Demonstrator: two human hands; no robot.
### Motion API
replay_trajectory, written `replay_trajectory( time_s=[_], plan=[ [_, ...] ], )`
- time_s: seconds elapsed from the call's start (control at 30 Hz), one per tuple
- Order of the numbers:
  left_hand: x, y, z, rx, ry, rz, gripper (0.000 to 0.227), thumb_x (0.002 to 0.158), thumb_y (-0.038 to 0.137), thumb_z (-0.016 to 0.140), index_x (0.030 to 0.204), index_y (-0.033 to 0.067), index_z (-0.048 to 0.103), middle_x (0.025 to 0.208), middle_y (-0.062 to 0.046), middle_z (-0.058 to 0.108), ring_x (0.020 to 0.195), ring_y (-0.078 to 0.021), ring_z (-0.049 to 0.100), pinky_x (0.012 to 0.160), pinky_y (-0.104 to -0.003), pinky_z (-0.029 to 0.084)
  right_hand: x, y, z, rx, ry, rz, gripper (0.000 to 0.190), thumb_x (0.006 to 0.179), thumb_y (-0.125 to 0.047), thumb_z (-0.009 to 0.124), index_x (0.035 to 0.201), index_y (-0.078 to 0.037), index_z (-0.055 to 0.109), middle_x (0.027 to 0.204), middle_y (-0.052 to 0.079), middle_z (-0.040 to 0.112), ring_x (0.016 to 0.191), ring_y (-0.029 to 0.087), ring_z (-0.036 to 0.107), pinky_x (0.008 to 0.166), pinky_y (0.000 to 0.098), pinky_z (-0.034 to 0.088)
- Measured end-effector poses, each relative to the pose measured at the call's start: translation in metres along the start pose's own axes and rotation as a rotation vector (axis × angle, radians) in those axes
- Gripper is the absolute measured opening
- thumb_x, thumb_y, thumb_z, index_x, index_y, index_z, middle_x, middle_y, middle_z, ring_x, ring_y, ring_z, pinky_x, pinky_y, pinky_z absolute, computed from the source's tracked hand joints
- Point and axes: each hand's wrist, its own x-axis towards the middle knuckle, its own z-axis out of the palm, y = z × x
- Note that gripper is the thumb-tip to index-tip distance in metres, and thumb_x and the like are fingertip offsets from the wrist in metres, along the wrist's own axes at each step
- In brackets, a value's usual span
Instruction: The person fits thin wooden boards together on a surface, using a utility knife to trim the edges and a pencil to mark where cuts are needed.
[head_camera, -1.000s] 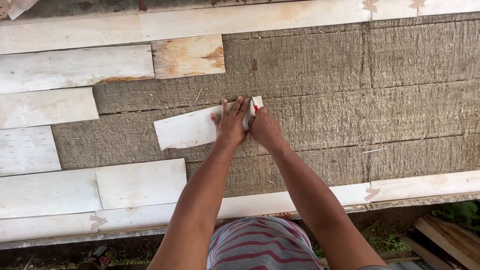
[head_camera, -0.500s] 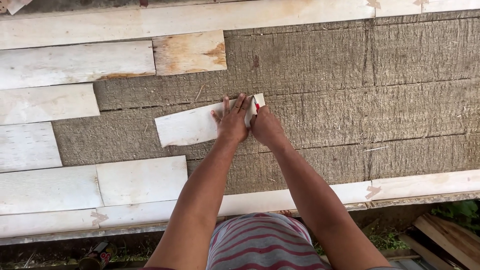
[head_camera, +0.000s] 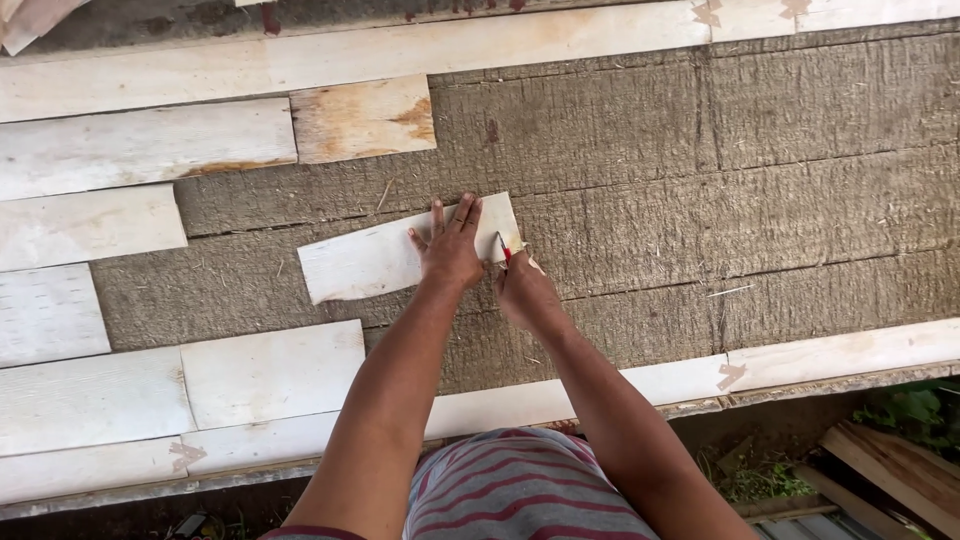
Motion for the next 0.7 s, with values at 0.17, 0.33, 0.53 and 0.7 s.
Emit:
replay_trajectory(
  time_s=[0.17, 0.33, 0.53, 0.7],
  plan=[
    [-0.010, 0.006, -0.010, 0.013, -0.007, -0.007, 0.104, 0.092, 0.043, 0.071, 0.166, 0.0365, -0.001, 0.173, 0.019, -0.011, 0.159, -0.0305, -0.010, 0.121, -0.076, 0.010, -0.034, -0.002, -0.001, 0.050, 0.012, -0.021, 0.032, 0.105, -0.031, 0.038, 0.114, -0.001, 0.048, 0.102, 0.033, 0.070, 0.098, 0.052, 0.072, 0.079, 0.0586, 0.058],
    [-0.013, 0.006, -0.015, 0.026, -0.008, -0.012, 0.104, 0.093, 0.044, 0.071, 0.166, 0.0364, -0.002, 0.172, 0.018, -0.012, 0.159, -0.0299, -0.011, 0.121, -0.076, 0.009, -0.034, 0.005, 0.009, 0.078, 0.000, -0.037, 0.032, 0.107, -0.028, 0.036, 0.117, 0.000, 0.048, 0.100, 0.033, 0.069, 0.095, 0.051, 0.073, 0.075, 0.0563, 0.058],
    [-0.008, 0.003, -0.006, 0.037, -0.016, 0.001, 0.105, 0.092, 0.046, 0.070, 0.166, 0.0356, -0.003, 0.173, 0.016, -0.012, 0.159, -0.0313, -0.009, 0.121, -0.076, 0.011, -0.032, 0.011, 0.019, 0.072, -0.033, -0.023, 0.046, 0.107, -0.029, 0.032, 0.135, 0.007, 0.040, 0.111, 0.035, 0.069, 0.098, 0.049, 0.073, 0.074, 0.0564, 0.060],
    [-0.007, 0.003, -0.007, 0.026, -0.005, 0.012, 0.105, 0.092, 0.047, 0.069, 0.167, 0.0352, -0.004, 0.173, 0.015, -0.010, 0.159, -0.0318, -0.008, 0.121, -0.076, 0.011, -0.033, 0.009, 0.014, -0.001, -0.074, -0.006, 0.053, 0.108, -0.029, 0.030, 0.143, 0.010, 0.032, 0.116, 0.036, 0.069, 0.100, 0.047, 0.073, 0.075, 0.0560, 0.061]
  ],
)
